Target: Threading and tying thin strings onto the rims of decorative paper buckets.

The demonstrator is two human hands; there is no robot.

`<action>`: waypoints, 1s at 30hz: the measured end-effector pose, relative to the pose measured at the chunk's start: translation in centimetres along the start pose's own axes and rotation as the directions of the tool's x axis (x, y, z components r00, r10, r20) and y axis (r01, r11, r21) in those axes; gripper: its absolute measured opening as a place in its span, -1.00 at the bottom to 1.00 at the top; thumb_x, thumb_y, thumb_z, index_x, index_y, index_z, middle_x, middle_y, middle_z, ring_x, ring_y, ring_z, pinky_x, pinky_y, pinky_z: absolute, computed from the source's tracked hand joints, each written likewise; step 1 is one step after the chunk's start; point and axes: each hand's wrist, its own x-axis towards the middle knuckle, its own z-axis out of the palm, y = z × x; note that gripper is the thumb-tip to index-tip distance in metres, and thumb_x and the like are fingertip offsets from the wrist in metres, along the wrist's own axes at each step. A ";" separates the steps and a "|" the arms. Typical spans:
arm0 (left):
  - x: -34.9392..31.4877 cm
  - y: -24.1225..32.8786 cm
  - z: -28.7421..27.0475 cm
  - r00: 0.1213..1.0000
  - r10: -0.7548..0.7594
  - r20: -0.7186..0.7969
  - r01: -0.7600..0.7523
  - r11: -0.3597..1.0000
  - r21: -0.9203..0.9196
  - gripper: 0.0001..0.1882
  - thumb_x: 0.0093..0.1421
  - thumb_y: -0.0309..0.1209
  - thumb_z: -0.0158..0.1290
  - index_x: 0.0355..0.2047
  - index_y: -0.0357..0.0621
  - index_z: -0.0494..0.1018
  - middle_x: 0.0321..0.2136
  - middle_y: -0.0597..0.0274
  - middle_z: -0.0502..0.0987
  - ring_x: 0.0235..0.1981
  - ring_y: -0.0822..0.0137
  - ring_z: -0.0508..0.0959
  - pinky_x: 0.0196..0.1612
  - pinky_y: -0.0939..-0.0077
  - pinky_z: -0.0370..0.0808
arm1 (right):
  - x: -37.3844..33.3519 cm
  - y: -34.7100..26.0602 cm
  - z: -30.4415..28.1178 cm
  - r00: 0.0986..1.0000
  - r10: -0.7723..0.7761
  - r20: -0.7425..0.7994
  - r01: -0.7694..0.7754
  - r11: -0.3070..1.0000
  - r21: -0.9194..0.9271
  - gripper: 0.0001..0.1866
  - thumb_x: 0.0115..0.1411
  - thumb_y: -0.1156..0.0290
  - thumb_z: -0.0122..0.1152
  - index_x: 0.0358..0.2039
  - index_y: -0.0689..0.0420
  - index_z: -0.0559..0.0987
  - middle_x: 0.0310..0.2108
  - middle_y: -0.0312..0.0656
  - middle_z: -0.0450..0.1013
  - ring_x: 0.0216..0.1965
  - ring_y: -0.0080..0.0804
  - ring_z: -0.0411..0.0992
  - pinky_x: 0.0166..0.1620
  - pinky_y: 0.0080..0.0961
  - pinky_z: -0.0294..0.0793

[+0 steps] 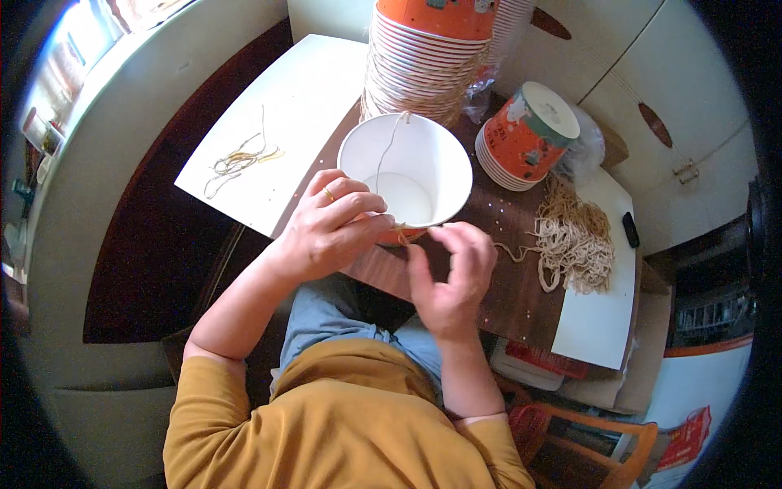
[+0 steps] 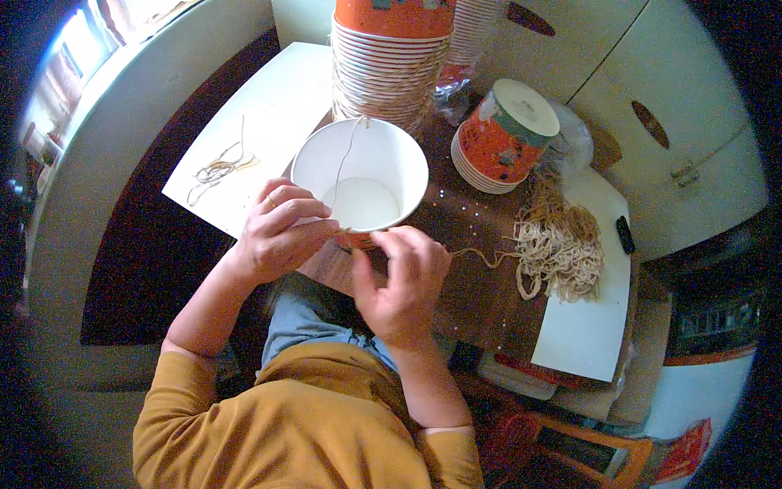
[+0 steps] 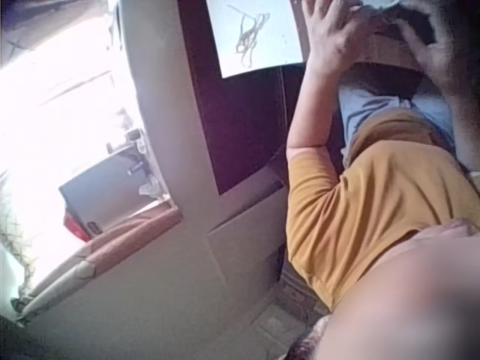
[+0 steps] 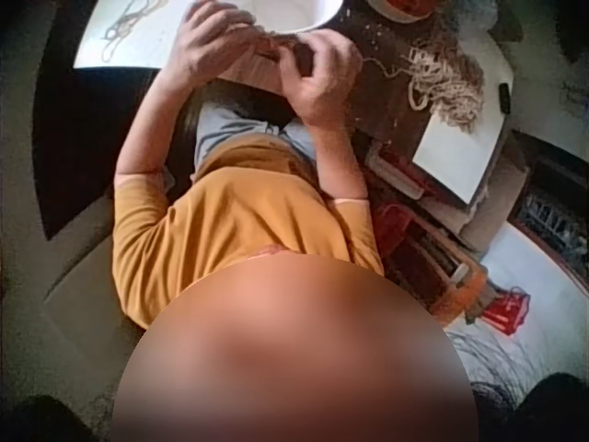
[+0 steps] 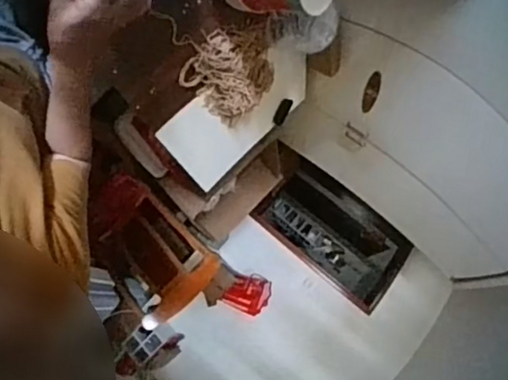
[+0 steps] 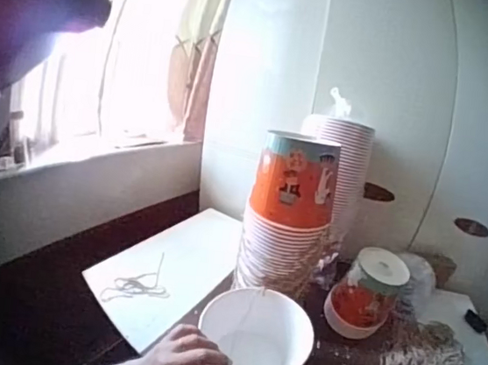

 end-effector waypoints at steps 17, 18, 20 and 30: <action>-0.1 0.8 -0.9 0.948 -0.303 0.096 0.311 0.826 -0.471 -0.87 -0.06 -0.54 0.19 -0.45 -0.10 0.53 -0.39 0.29 0.50 -0.21 0.22 0.48 -0.09 0.34 0.37 | 0.2 0.7 1.1 0.995 -0.101 -0.012 0.098 0.983 -0.157 -0.83 -0.12 0.52 0.32 -0.52 0.04 0.49 -0.40 -0.30 0.38 -0.29 -0.27 0.33 -0.19 -0.35 0.30; 0.1 0.9 -1.0 0.949 -0.302 0.094 0.309 0.825 -0.473 -0.87 -0.06 -0.54 0.19 -0.45 -0.10 0.53 -0.39 0.29 0.50 -0.21 0.22 0.48 -0.09 0.34 0.37 | 0.2 0.7 1.0 0.995 -0.094 -0.023 0.090 0.984 -0.153 -0.83 -0.12 0.52 0.33 -0.52 0.04 0.50 -0.40 -0.30 0.38 -0.29 -0.27 0.33 -0.19 -0.35 0.30; 0.5 1.1 -1.3 0.953 -0.282 0.110 0.301 0.845 -0.442 -0.87 -0.07 -0.53 0.20 -0.46 -0.07 0.53 -0.40 0.32 0.50 -0.20 0.21 0.48 -0.05 0.31 0.34 | 0.3 0.5 0.8 0.995 -0.087 -0.043 0.081 0.988 -0.132 -0.82 -0.13 0.52 0.36 -0.51 0.03 0.52 -0.39 -0.30 0.39 -0.30 -0.29 0.34 -0.19 -0.36 0.30; 0.2 2.0 -2.0 0.949 -0.265 0.170 0.303 0.916 -0.263 -0.85 -0.06 -0.52 0.19 -0.46 0.00 0.49 -0.42 0.39 0.50 -0.21 0.28 0.49 -0.01 0.25 0.30 | 0.3 0.4 0.3 0.999 -0.043 0.023 0.043 0.999 -0.011 -0.71 -0.05 0.28 0.34 -0.28 0.01 0.55 -0.22 -0.26 0.39 -0.18 -0.25 0.34 -0.09 -0.26 0.24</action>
